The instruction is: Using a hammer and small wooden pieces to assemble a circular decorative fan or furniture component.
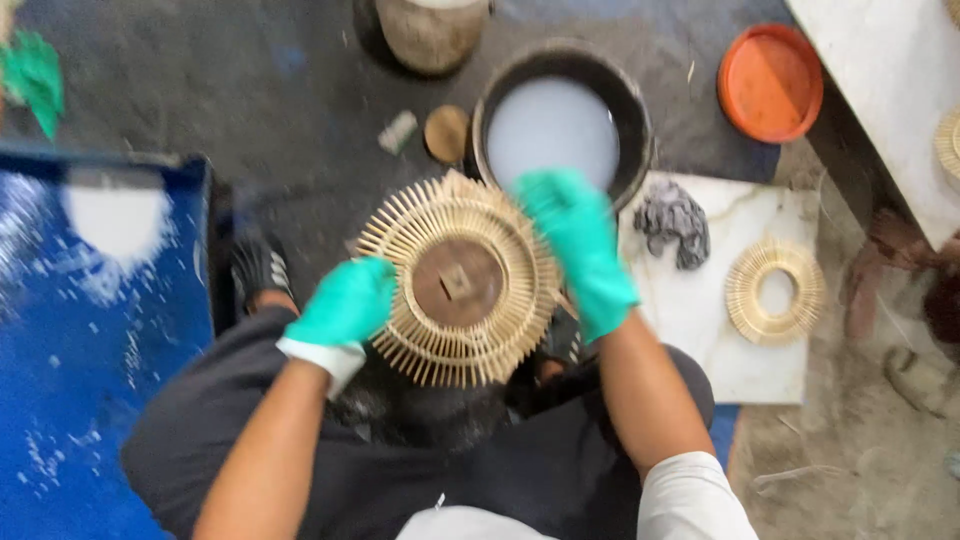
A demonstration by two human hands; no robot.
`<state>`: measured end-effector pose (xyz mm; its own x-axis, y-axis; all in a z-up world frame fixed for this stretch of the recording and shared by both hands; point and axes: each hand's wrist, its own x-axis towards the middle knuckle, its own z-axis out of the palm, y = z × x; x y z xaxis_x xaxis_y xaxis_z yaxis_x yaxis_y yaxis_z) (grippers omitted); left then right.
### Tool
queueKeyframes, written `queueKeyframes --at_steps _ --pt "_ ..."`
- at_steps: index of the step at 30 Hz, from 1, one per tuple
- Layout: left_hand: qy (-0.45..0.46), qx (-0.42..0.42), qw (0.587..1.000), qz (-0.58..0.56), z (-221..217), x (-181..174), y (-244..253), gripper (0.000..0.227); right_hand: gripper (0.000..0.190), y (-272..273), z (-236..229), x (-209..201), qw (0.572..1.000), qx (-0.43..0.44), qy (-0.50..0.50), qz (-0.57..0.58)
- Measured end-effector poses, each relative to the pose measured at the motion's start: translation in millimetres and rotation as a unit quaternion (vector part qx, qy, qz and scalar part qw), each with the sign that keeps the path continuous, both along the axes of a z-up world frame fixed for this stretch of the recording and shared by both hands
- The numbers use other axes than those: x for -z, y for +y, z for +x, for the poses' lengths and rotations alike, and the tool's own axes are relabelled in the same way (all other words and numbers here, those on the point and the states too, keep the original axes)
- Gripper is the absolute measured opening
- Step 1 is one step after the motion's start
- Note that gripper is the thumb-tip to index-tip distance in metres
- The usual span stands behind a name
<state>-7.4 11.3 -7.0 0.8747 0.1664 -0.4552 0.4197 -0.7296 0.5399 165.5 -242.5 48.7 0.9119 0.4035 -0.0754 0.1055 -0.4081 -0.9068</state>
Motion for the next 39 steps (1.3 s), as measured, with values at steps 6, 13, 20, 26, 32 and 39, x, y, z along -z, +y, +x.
queueKeyframes --at_steps 6,13,20,26,32,39 --pt "-0.137 -0.053 0.989 -0.001 17 -20 -3 0.040 0.046 -47 14 -40 0.975 0.149 0.161 0.013" --pt "-0.016 0.034 0.997 0.074 28 -18 -21 0.052 0.064 11 -25 -19 0.871 -0.172 0.243 -0.391" --pt "-0.066 0.081 0.992 0.065 16 -16 -12 0.054 0.058 2 -14 7 0.905 -0.144 0.297 -0.269" --pt "-0.147 0.110 0.973 0.138 -12 -33 -55 0.058 0.055 -37 1 -45 0.939 0.009 0.238 -0.246" --pt "-0.230 0.191 0.941 0.156 -40 -23 -150 0.089 0.048 -85 -7 -27 0.971 0.112 0.162 -0.133" --pt "-0.190 0.123 0.939 0.259 -7 20 -191 0.107 0.045 -122 2 6 0.979 0.090 -0.059 -0.175"
